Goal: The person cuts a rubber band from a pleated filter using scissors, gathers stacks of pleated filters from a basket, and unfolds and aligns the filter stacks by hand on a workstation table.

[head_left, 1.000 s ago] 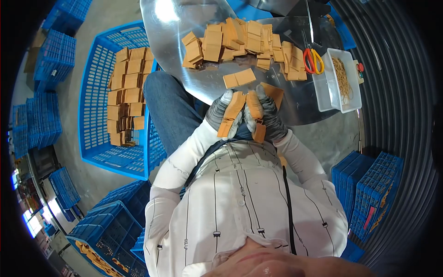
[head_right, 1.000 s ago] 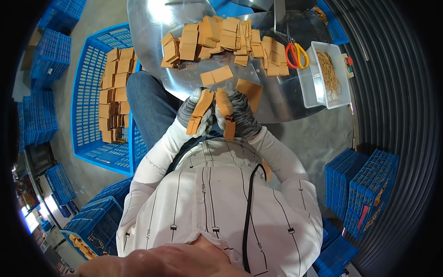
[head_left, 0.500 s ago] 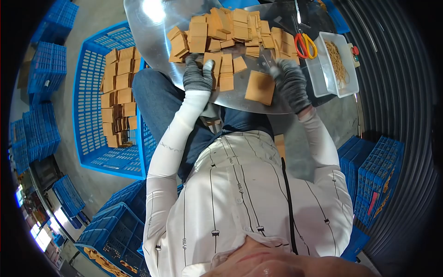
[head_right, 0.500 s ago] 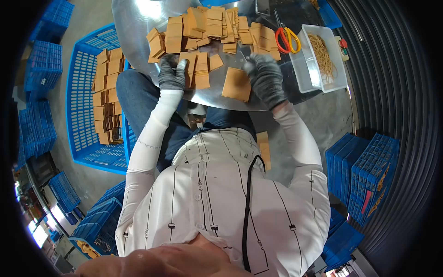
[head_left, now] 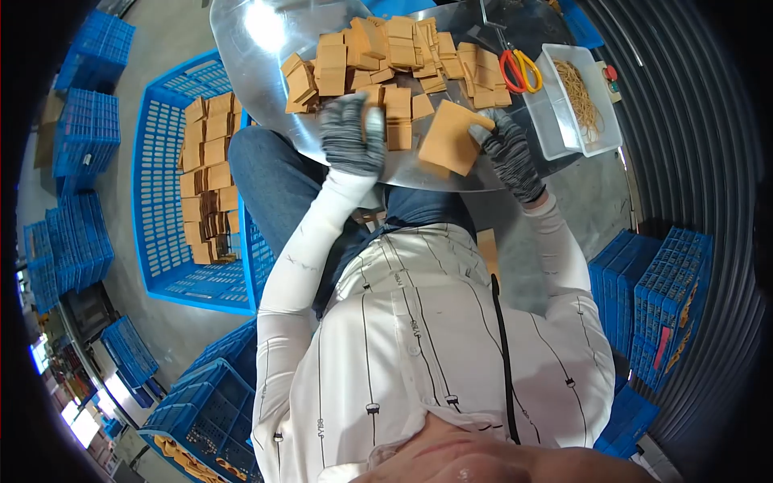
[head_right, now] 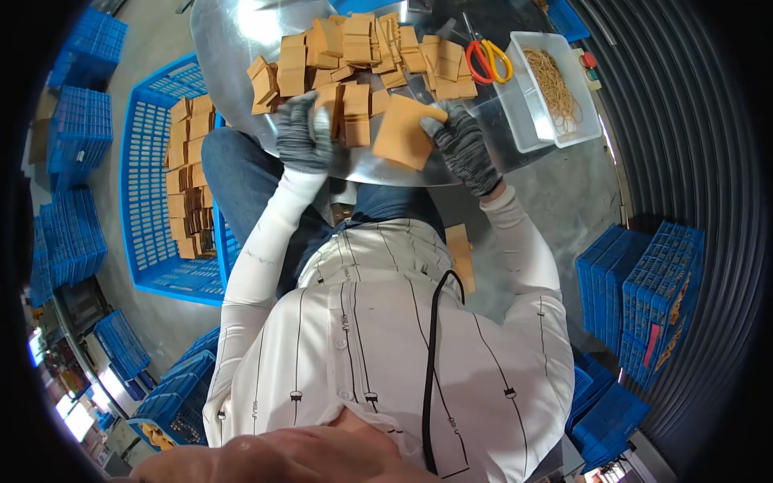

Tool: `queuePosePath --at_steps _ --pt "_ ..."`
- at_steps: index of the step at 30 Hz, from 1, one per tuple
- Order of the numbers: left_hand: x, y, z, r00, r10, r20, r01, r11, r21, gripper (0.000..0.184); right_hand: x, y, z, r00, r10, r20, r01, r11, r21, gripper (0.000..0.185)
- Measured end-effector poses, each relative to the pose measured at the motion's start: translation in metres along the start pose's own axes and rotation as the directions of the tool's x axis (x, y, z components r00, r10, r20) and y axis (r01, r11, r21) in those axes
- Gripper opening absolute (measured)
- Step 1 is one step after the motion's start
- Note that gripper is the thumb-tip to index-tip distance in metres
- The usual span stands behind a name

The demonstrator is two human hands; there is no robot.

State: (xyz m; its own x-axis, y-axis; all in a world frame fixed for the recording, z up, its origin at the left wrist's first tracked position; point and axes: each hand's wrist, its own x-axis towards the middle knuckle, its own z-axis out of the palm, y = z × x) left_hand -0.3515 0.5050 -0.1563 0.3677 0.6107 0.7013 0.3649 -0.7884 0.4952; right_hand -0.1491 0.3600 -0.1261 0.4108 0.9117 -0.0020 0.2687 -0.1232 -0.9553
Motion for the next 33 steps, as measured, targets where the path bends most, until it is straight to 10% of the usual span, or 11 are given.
queuePosePath --at_steps 3,8,11,15,20,23,25,29,33 --pt "-0.008 0.035 0.0 0.841 -0.385 0.379 0.538 0.66 -0.525 0.034 0.002 -0.022 0.021 0.997 0.01 0.079 -0.02 0.992 0.123 0.02" --pt "0.002 0.043 -0.011 0.838 -0.458 0.296 0.545 0.694 -0.47 0.028 0.009 -0.035 0.05 1.0 0.008 -0.002 -0.008 0.997 0.079 0.029" --pt "-0.003 0.04 -0.013 0.856 -0.478 0.199 0.512 0.723 -0.465 0.028 0.004 -0.001 0.077 0.996 -0.058 -0.066 0.078 0.93 0.36 0.038" --pt "-0.006 0.048 -0.012 0.89 -0.454 0.051 0.424 0.781 -0.459 0.023 -0.004 -0.06 0.102 0.959 -0.195 -0.206 0.207 0.978 0.037 0.045" --pt "-0.017 0.033 -0.015 0.745 -0.593 0.305 0.651 0.548 -0.524 0.034 0.0 -0.029 0.105 0.965 -0.247 -0.086 0.227 0.954 -0.196 0.041" --pt "-0.012 0.036 -0.026 0.589 -0.617 0.523 0.761 0.205 -0.615 0.038 0.009 0.022 0.097 0.6 -0.795 0.09 0.686 0.452 -0.57 0.045" --pt "-0.011 0.033 -0.027 0.655 -0.591 0.47 0.731 0.339 -0.593 0.036 0.01 0.027 0.094 0.837 -0.533 0.122 0.528 0.73 -0.434 0.041" --pt "-0.016 0.02 -0.012 0.818 -0.534 0.214 0.555 0.634 -0.539 0.033 0.009 0.02 0.094 0.726 -0.669 0.162 0.631 0.553 -0.544 0.032" --pt "-0.02 0.028 -0.016 0.837 -0.483 0.259 0.545 0.684 -0.486 0.038 0.0 -0.022 0.103 0.969 -0.229 -0.097 0.223 0.972 -0.068 0.038"
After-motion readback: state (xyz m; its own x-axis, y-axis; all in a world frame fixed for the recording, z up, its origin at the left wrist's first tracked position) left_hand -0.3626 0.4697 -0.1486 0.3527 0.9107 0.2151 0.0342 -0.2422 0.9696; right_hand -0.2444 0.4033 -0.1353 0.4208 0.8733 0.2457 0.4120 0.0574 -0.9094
